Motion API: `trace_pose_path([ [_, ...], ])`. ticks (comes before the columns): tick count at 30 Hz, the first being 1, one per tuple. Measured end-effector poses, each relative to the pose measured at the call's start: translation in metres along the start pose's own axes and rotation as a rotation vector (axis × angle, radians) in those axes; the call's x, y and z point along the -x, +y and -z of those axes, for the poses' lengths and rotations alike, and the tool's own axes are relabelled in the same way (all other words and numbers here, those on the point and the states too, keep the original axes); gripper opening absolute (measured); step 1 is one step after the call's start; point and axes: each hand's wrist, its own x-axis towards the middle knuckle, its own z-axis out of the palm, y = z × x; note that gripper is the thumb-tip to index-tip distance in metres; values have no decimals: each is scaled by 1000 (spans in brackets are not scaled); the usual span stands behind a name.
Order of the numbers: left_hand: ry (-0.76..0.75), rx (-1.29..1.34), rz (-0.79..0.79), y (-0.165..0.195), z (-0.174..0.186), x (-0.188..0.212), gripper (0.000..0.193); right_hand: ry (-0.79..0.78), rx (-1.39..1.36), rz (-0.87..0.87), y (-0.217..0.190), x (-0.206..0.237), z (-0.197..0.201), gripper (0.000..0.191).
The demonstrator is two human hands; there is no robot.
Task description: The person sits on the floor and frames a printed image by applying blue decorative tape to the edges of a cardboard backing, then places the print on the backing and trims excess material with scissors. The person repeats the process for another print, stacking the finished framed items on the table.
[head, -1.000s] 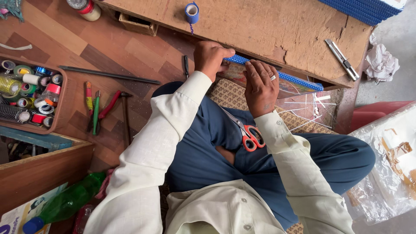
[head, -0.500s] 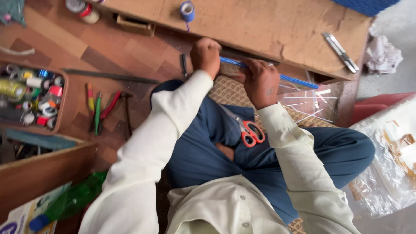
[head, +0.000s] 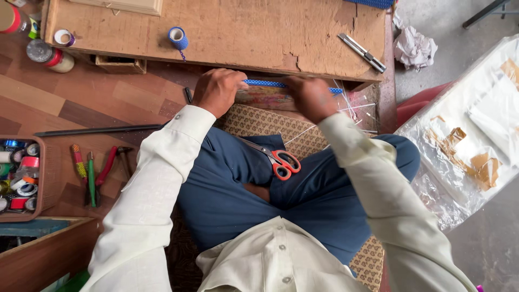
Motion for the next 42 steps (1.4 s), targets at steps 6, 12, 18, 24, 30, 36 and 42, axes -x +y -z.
trace_pose_path([
  [6, 154, 182, 293, -24, -6, 13, 13, 157, -125, -146, 64, 57, 40, 14],
  [12, 468, 503, 459, -28, -41, 17, 20, 579, -937, -603, 40, 56, -1, 25],
  [18, 667, 537, 370, -11, -20, -44, 18, 778, -1355, -511, 33, 25, 51, 22],
  [24, 632, 692, 309, 21, 19, -91, 28, 751, -1095, -409, 38, 31, 138, 20],
  [30, 602, -24, 322, 45, -22, -55, 26, 690, -945, -507, 24, 62, 119, 37],
  [36, 311, 941, 610, 26, -8, -34, 40, 619, -1013, -545, 35, 75, 116, 36],
  [42, 175, 1200, 536, 36, 1, -13, 40, 538, -1421, -670, 44, 82, 86, 36],
])
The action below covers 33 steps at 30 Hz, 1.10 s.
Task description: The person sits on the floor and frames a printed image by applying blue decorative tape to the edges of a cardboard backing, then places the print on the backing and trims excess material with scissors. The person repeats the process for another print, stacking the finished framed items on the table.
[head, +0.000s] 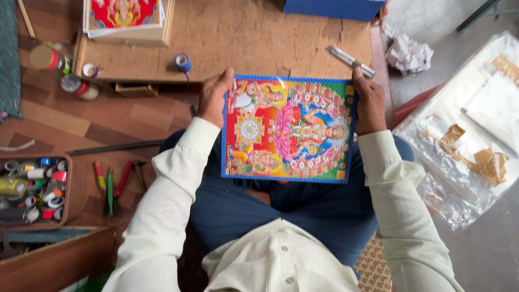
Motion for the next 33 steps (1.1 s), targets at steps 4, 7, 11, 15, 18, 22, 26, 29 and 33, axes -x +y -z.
trace_pose_path([
  [4, 124, -72, -43, -12, 7, -2, 33, -108, -102, -104, 13, 1, 8, 33],
  [7, 143, -17, -9, -22, 20, -4, 38, -115, -75, -223, 19, 14, 13, 29],
  [11, 252, 76, 25, -29, 36, -7, 37, -125, -14, -320, 25, 41, 13, 28],
  [15, 251, 88, -27, -28, 40, -7, 39, -48, -149, -181, 29, 62, -1, 34],
  [18, 250, 151, -8, -29, 38, -4, 33, 60, 20, 17, 31, 74, -13, 42],
  [22, 243, 167, -32, -32, 36, 1, 34, 103, 185, 70, 41, 81, -20, 39],
  [26, 211, 70, -108, -30, 36, 2, 41, 81, 41, -137, 53, 76, -7, 24],
  [29, 188, 104, -77, -22, 34, 2, 35, 49, -122, -253, 55, 72, 2, 22],
  [33, 197, 75, -53, -15, 29, 4, 35, 20, -160, -311, 46, 73, -4, 20],
])
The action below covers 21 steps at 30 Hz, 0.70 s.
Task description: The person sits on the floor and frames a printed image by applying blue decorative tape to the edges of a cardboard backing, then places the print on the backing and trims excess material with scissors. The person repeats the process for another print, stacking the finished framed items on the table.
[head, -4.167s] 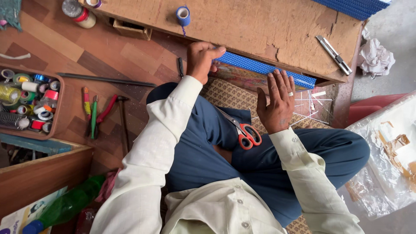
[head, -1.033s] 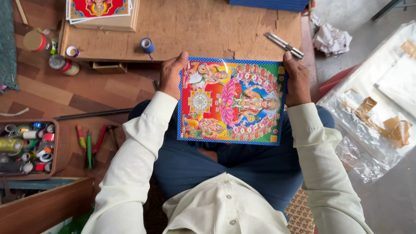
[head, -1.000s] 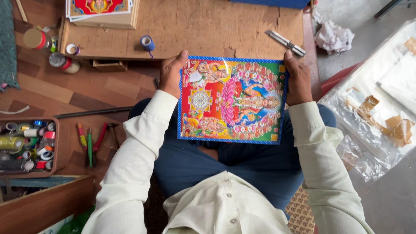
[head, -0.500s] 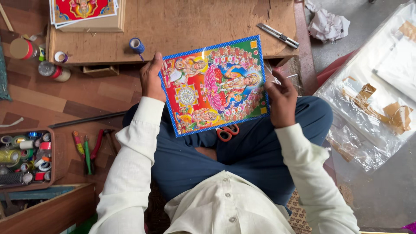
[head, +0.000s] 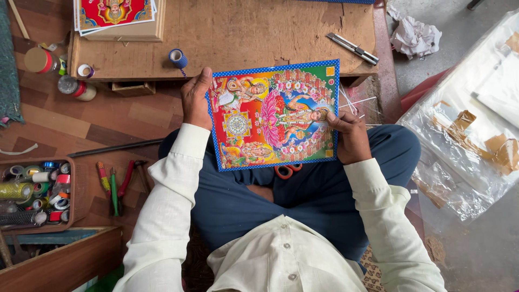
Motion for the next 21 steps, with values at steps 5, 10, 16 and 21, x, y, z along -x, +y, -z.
trace_pose_path([
  [5, 78, 132, 100, 0, 10, -9, 33, -93, 35, -73, -7, 18, -7, 27],
  [10, 49, 119, 99, -4, 14, -16, 42, -3, 40, 37, 27, 13, 1, 30],
  [16, -105, -27, 156, -23, -33, 52, 57, 177, -191, 184, 34, -18, 16, 31],
  [21, -128, -21, 197, -22, -51, 88, 60, 255, -230, 202, 24, -23, 14, 32],
])
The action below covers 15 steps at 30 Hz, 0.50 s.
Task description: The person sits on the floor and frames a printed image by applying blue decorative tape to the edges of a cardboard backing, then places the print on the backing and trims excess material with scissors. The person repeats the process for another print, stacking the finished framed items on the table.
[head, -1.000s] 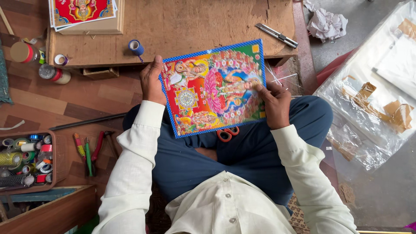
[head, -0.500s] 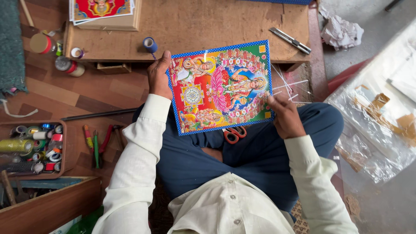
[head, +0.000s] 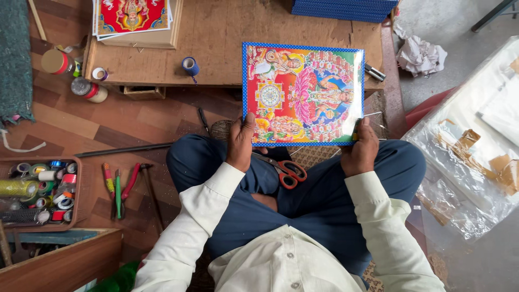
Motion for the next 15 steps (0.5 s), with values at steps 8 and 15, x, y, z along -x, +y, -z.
trace_pose_path([
  [8, -111, 331, 164, 5, 8, -18, 80, -58, -95, 66, -3, -9, 0, 31],
  [15, -225, 526, 156, 10, 27, -12, 80, -139, -177, 51, -20, -12, -8, 38],
])
